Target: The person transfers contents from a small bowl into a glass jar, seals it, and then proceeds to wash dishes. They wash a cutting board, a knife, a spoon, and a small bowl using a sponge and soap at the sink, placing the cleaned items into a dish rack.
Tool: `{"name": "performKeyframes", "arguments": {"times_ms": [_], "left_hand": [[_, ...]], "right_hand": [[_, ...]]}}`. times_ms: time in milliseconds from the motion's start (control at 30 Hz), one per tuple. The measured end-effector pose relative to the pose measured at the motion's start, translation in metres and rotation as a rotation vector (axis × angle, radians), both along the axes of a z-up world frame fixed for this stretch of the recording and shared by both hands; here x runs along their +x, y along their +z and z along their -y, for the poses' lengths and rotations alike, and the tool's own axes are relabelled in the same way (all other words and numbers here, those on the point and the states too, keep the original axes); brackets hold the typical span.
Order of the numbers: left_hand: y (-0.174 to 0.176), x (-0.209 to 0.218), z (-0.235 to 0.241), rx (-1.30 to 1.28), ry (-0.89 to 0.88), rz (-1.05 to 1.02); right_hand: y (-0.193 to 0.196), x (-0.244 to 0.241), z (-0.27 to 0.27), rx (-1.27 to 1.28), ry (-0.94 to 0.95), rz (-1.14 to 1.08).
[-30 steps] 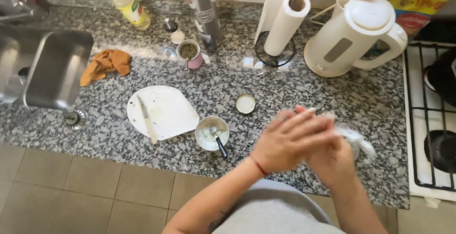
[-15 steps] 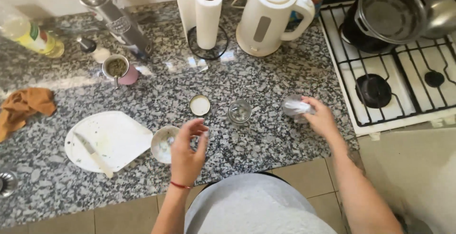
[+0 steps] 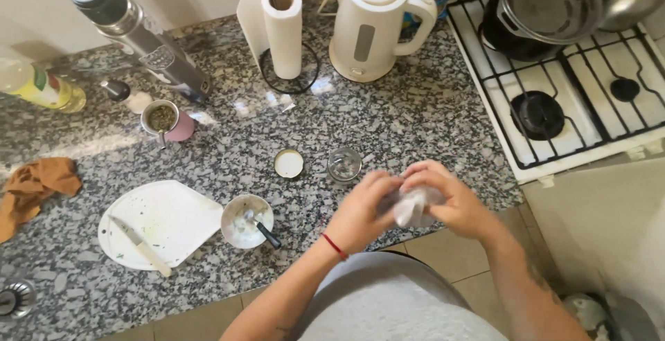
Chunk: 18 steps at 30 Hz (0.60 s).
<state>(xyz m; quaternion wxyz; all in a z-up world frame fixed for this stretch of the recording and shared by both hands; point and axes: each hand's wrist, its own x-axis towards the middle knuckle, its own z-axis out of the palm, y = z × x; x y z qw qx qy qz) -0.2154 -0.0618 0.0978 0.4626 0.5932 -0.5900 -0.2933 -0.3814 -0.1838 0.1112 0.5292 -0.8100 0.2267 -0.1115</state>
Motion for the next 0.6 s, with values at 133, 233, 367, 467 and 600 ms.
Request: {"name": "performKeyframes", "arguments": {"times_ms": [133, 233, 367, 467, 600], "left_hand": [[-0.041, -0.013, -0.020, 0.386, 0.027, -0.065], [-0.049, -0.013, -0.027, 0.480, 0.035, -0.154], [-0.051, -0.004, -0.034, 0.512, -0.022, -0.173], [-0.052, 0.006, -0.042, 0.508, 0.034, -0.201], [-0.062, 0.027, -0.063, 0.492, 0.266, -0.278]], "right_hand": [[-0.031, -0.007, -0.025, 0.136, -0.291, 0.091], [-0.049, -0.013, -0.032, -0.207, -0.329, -0.014], [-0.060, -0.008, -0.047, 0.356, -0.249, -0.099], [-0.067, -0.003, -0.040, 0.301, -0.286, -0.121], [-0.087, -0.023, -0.019, 0.049, -0.433, -0.130]]}}
